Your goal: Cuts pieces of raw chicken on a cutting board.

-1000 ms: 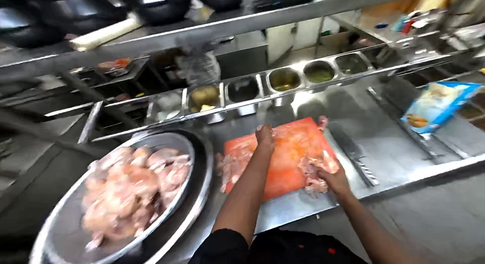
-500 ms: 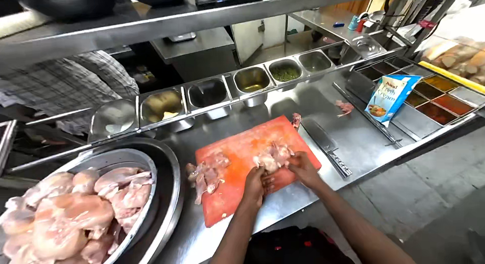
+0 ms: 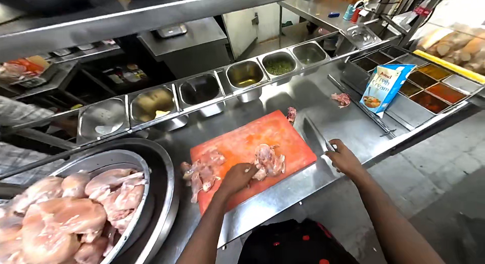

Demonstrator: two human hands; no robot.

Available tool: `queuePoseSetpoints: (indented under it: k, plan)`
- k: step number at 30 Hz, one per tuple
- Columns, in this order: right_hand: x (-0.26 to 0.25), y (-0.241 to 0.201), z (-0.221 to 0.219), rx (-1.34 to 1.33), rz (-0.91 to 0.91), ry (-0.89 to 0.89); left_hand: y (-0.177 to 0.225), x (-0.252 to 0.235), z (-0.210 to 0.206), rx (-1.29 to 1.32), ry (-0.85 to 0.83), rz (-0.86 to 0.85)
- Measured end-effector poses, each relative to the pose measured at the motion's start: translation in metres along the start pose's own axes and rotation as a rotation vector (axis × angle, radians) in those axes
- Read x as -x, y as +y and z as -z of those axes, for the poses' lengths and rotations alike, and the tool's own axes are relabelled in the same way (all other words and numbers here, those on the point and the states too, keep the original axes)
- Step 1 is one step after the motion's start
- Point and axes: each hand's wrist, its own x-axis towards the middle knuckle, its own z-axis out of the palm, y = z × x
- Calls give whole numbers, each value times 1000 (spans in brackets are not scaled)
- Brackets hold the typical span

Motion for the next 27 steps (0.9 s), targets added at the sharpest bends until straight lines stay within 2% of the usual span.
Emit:
queuePoseSetpoints:
  k: [2,4,6,8,10,11,13,14,20,27]
  plan:
    - [25,-8,-9,-472,18,-79,-3,-2,-19,267,57,-8]
    - [41,-13,-28,-772,75,-128,-1,1,-35,338,210,-21]
    - [42,-13,-51,-805,170,-92,-9,15,-44,303,440,-96]
    - [32,-8,-69,-673,286,10,-32,42,-46,122,751,-116]
    - [15,-1,-77,-539,365,90,-65,73,-48,-1,1032,63]
    - [5,3,-79,-515,376,117,-79,87,-48,37,1067,205]
    - [-11,9,-82,-526,375,121,-98,103,-55,214,1007,401]
    - [-18,10,-85,-548,369,120,-100,104,-58,264,985,425]
    - [-29,12,-83,-613,223,91,-81,83,-51,286,919,421]
    - [-45,43,-56,-523,268,104,-61,55,-57,201,828,436]
